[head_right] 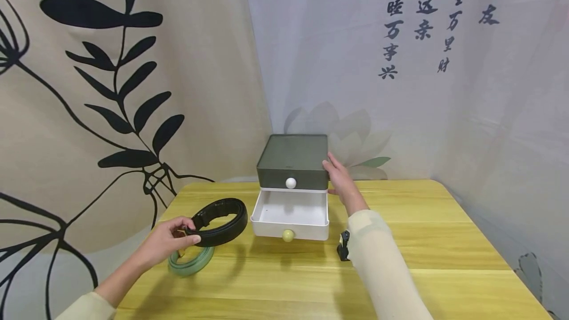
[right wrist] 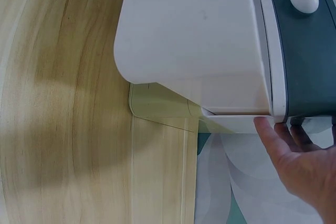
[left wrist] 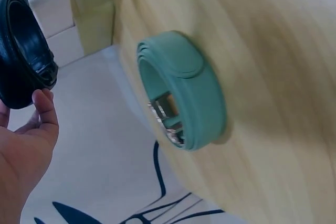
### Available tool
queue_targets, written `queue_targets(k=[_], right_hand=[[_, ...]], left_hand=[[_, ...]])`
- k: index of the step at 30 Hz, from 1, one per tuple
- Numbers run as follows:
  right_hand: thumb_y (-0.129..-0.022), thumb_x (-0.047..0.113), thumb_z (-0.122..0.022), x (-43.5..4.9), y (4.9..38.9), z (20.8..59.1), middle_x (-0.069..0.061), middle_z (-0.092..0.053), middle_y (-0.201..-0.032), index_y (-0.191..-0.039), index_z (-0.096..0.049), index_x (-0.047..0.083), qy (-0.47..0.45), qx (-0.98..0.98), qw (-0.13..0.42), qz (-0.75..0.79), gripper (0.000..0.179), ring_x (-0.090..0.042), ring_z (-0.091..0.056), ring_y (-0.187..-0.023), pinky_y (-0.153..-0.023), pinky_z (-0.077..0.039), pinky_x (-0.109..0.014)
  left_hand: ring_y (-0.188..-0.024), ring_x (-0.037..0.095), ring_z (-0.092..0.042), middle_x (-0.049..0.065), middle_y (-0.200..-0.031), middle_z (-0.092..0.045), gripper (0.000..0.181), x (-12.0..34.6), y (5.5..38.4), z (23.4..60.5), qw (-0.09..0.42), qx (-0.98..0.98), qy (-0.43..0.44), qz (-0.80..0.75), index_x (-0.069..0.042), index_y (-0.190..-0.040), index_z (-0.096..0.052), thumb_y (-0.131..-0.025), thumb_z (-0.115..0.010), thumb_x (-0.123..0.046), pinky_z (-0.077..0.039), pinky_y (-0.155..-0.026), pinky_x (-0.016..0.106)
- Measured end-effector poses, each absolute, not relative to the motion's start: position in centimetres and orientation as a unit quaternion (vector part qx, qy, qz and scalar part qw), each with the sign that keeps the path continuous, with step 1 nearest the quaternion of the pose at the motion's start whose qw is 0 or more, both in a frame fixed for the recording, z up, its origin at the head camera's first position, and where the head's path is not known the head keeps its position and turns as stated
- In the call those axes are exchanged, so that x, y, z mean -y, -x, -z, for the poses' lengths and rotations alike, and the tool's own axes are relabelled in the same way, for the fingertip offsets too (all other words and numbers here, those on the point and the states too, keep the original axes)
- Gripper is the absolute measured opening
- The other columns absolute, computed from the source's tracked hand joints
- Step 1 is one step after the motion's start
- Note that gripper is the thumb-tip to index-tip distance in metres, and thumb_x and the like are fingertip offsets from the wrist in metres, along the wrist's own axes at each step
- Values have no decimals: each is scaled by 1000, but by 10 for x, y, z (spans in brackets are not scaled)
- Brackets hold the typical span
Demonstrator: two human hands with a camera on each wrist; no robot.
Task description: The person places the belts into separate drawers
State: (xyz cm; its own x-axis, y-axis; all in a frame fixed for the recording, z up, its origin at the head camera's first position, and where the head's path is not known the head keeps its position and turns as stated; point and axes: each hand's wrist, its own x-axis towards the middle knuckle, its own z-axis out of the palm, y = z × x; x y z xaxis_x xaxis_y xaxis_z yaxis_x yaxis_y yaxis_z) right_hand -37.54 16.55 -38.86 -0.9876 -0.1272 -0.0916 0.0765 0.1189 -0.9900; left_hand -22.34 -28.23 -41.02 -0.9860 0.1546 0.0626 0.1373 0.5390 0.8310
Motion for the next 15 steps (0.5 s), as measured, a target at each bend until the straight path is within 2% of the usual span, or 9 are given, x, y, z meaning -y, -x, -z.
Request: queue_targets(k=[4, 11, 15], right_hand=[[-106, 45, -37, -166, 375, 389, -11, -2, -166, -159, -7, 36, 17, -744, 76, 664, 61, -42, -20, -146, -107, -32, -63], [-106, 45, -37, -166, 376, 388, -11, -3, -165, -159, -8, 37, 15, -738, 78, 670, 61, -41, -20, -146, -108, -30, -63], [-107, 44, -37, -166, 376, 388, -11, -3, -165, -159, -7, 37, 14, -738, 79, 670, 60, -41, -20, -146, -108, -31, -63]], left_hand=[[-67, 19, -56, 11, -100, -57, 36, 276, 226, 402, 7, -878, -85, -471, -9, -103, -60, -84, -81, -32, -49, -52, 34], [-64, 19, -51, 9, -94, -58, 37, 269, 233, 396, 2, -892, -86, -443, -15, -102, -61, -83, -81, -39, -44, -47, 32], [-68, 20, -53, 8, -97, -59, 37, 263, 237, 393, 0, -896, -89, -436, -16, -101, -61, -82, -81, -41, -46, -49, 32]])
